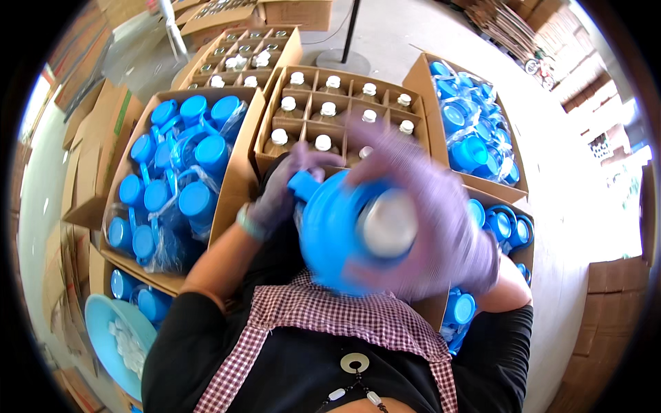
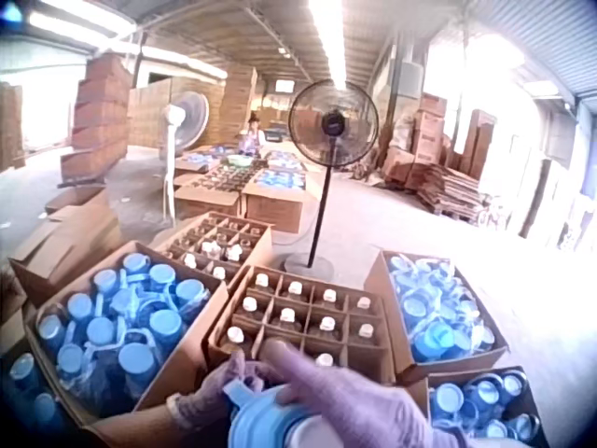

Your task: The person places white caps onto small glass jars in a cardboard tray, then repeatedly assembles blue plastic containers by inserting a stainless steel inner vessel into a blue outer shell, securing the lid, and wrapping each unit in a clear plastic bag before placing it into a box.

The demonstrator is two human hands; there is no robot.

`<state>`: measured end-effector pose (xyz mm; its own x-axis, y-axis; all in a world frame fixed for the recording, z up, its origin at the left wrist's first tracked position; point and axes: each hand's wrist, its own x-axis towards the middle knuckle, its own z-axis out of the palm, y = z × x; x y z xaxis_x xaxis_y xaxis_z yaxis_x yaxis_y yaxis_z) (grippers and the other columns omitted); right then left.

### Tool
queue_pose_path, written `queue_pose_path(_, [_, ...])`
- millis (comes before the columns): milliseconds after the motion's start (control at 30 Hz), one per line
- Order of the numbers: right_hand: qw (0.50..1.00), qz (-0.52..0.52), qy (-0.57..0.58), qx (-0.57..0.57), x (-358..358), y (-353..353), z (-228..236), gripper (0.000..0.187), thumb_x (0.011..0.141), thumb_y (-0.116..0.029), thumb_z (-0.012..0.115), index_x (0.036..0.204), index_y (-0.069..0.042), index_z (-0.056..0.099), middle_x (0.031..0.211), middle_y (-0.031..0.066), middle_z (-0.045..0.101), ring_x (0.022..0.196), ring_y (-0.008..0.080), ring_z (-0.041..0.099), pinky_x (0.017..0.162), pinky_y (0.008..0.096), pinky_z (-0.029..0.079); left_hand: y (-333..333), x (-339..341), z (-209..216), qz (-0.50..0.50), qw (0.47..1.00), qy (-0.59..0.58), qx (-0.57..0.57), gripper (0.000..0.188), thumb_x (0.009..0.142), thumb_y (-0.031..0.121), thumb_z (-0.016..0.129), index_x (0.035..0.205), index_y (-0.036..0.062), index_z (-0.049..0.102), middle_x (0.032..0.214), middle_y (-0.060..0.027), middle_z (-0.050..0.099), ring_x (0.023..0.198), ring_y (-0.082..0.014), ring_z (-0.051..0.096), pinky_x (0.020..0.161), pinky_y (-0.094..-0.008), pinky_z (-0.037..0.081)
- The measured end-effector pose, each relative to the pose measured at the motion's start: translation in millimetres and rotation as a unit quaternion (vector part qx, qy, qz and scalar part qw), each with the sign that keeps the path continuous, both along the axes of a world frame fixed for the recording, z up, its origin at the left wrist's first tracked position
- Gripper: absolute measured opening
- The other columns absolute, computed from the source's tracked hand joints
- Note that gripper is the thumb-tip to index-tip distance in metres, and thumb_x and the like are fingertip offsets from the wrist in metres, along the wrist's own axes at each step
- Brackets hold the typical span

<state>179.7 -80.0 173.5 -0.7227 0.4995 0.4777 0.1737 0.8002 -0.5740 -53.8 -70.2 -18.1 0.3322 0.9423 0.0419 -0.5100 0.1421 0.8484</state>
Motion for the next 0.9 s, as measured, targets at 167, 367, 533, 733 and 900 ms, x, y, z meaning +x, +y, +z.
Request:
queue_pose_path(167, [0.951,-0.307,-0.044,-0.003,47.5,74.7,-48.1,0.070,0.080,-0.042,0.080,0.135,-0.004,0.059,0.115,0.0203,0.069,0.110,0.0388,0.069,0.092,0.0452,0.056,-85.2,73.6,8.6,0.136,0.977,0.146,0.072,0.096,0.080,0.010,0.083,0.160,0.0013,0.031,0.145,-0.0148,0.057,0.132,-0.0224,0.055,0.112,-0.0375,0.045])
queue_pose_path(367, [0.946,0.227,-0.093,0.213,2.9,-3.8,63.0,0.045,0.084,-0.027,0.077,0.126,-0.015,0.067,0.130,0.0147,0.061,0.124,0.0375,0.060,0.099,0.0535,0.052,-37.4,-44.3,74.6,-0.184,0.963,0.135,0.144,0.107,0.074,0.019,0.091,0.162,0.0036,0.033,0.144,-0.0084,0.060,0.129,-0.0168,0.057,0.112,-0.0355,0.044])
queue_pose_path(533, [0.988,-0.107,-0.097,0.061,19.0,71.1,2.6,0.044,0.083,-0.028,0.079,0.123,-0.009,0.069,0.115,0.0149,0.068,0.109,0.0355,0.067,0.094,0.0458,0.054,-57.0,27.7,43.6,0.109,0.976,0.185,0.036,0.090,0.084,0.016,0.085,0.159,0.0037,0.037,0.124,-0.0041,0.067,0.105,-0.0147,0.065,0.097,-0.0334,0.053])
queue_pose_path(733, [0.955,0.100,-0.166,0.224,6.6,5.7,70.4,0.051,0.076,-0.036,0.084,0.117,-0.009,0.070,0.124,0.0108,0.066,0.122,0.0363,0.062,0.103,0.0497,0.050,-60.7,-11.3,71.7,-0.071,0.988,0.087,0.103,0.099,0.081,0.015,0.086,0.162,0.0036,0.031,0.142,-0.0118,0.061,0.129,-0.0191,0.058,0.111,-0.0349,0.045])
queue_pose_path(900, [0.972,0.031,-0.067,0.223,33.6,9.5,34.7,0.035,0.083,-0.016,0.078,0.116,-0.009,0.069,0.110,0.0118,0.070,0.106,0.0339,0.069,0.087,0.0429,0.058,-36.0,-7.1,80.9,-0.119,0.991,0.036,0.050,0.095,0.082,0.022,0.087,0.159,0.0027,0.036,0.138,-0.0127,0.065,0.123,-0.0246,0.064,0.107,-0.0405,0.051])
